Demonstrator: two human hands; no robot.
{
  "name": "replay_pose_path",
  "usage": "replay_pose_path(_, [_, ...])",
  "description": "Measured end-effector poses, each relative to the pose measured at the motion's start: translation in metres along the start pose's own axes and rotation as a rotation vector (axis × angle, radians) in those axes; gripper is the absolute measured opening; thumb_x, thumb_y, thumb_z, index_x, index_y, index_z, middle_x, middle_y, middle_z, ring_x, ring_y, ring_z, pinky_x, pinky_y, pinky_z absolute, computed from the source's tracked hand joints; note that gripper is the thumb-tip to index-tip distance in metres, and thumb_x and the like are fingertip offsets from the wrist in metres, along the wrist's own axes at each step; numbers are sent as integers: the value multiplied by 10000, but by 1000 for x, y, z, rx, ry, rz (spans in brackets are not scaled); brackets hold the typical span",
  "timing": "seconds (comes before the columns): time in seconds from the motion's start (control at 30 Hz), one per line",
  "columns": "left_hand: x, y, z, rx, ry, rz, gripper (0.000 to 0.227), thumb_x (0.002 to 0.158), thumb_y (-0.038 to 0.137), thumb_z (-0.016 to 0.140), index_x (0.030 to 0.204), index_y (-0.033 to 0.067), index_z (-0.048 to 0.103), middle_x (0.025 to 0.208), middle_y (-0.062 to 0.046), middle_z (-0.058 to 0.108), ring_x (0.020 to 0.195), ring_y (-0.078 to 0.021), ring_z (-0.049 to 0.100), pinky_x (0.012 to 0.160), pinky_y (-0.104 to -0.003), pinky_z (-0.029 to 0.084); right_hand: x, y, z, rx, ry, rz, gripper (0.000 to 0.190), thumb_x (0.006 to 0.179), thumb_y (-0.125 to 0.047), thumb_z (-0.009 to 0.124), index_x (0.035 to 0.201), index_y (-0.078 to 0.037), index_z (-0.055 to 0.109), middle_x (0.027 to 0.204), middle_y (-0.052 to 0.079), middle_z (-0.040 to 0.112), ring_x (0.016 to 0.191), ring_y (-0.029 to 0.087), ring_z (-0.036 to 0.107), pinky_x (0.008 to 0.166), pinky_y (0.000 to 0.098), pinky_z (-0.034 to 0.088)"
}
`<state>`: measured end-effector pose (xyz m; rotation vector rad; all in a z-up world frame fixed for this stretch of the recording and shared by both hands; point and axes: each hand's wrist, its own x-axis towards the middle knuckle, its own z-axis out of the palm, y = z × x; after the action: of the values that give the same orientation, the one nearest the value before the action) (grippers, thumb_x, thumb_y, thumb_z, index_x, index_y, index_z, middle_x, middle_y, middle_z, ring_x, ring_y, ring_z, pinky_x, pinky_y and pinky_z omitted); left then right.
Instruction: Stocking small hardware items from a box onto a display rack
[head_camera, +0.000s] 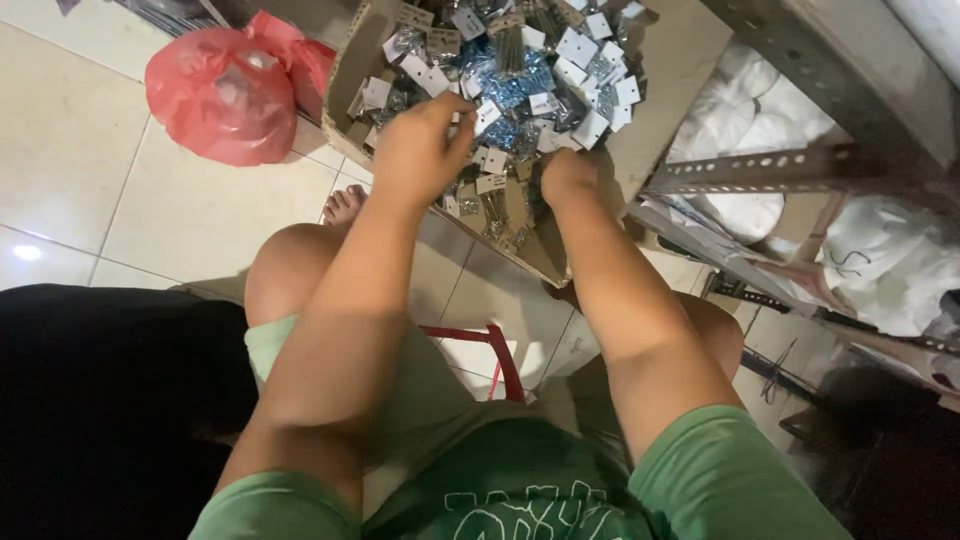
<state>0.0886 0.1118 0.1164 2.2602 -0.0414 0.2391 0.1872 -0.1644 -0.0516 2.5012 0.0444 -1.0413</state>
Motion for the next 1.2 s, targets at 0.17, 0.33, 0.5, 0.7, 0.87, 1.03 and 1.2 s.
replay_pose_path(0.17, [3, 6, 10, -70, -39, -46, 111, 988, 189, 605, 1038, 125, 680, 717, -104, 666, 549, -338, 613, 451, -463, 439, -3, -7, 6, -134, 117, -93, 231, 1013, -73, 569, 1136, -119, 759, 1179, 132, 744, 1059, 273, 729, 773, 361, 616])
replay_pose_path(0.33, [5, 8, 17, -78, -53, -29, 99, 982, 202, 593, 992, 130, 660, 802, -109, 720, 593, -390, 635, 452, -493, 439, -24, -13, -22, -111, 82, -86, 282, 1043, -147, 556, 1290, -112, 687, 1331, 184, 625, 1188, 321, 663, 873, 391, 600])
replay_pose_path(0.5, [5, 12, 13, -71, -122, -102, 186, 1023, 258, 578, 1011, 102, 679, 719, -151, 700, 573, -401, 644, 449, -511, 461, -214, -29, -176, 387, -243, 340, 393, 1063, -416, 541, 1177, -56, 652, 1068, 105, 689, 984, 283, 691, 813, 403, 561])
replay_pose_path(0.7, [3, 7, 18, -49, -127, -93, 202, 1014, 267, 591, 1057, 90, 678, 682, -167, 687, 567, -420, 645, 427, -518, 445, -169, -24, -133, 89, -252, 170, 419, 1008, -391, 620, 1289, -84, 655, 1266, 129, 682, 1109, 320, 687, 811, 404, 584])
replay_pose_path(0.87, [4, 9, 16, -69, -147, -114, 190, 1013, 259, 594, 1029, 90, 679, 620, -145, 658, 515, -410, 608, 406, -503, 420, -100, -29, -77, -108, -204, 6, 325, 998, -240, 637, 1272, -72, 683, 1265, 157, 698, 1097, 317, 704, 792, 384, 607])
replay_pose_path(1.03, [4, 8, 17, -80, -141, -107, 194, 1011, 257, 595, 1023, 87, 688, 631, -141, 663, 529, -406, 617, 402, -507, 413, -43, -22, -24, -305, -160, -150, 273, 989, -89, 653, 1255, -59, 710, 1263, 186, 713, 1086, 313, 721, 774, 363, 630])
replay_pose_path(1.2, [4, 3, 24, -51, -154, -87, 193, 1019, 255, 608, 1010, 69, 661, 605, -158, 640, 490, -422, 580, 385, -508, 384, -106, -43, -52, -315, -291, -264, 876, 847, -740, 689, 1458, -131, 534, 1366, 179, 650, 1222, 360, 660, 961, 456, 566])
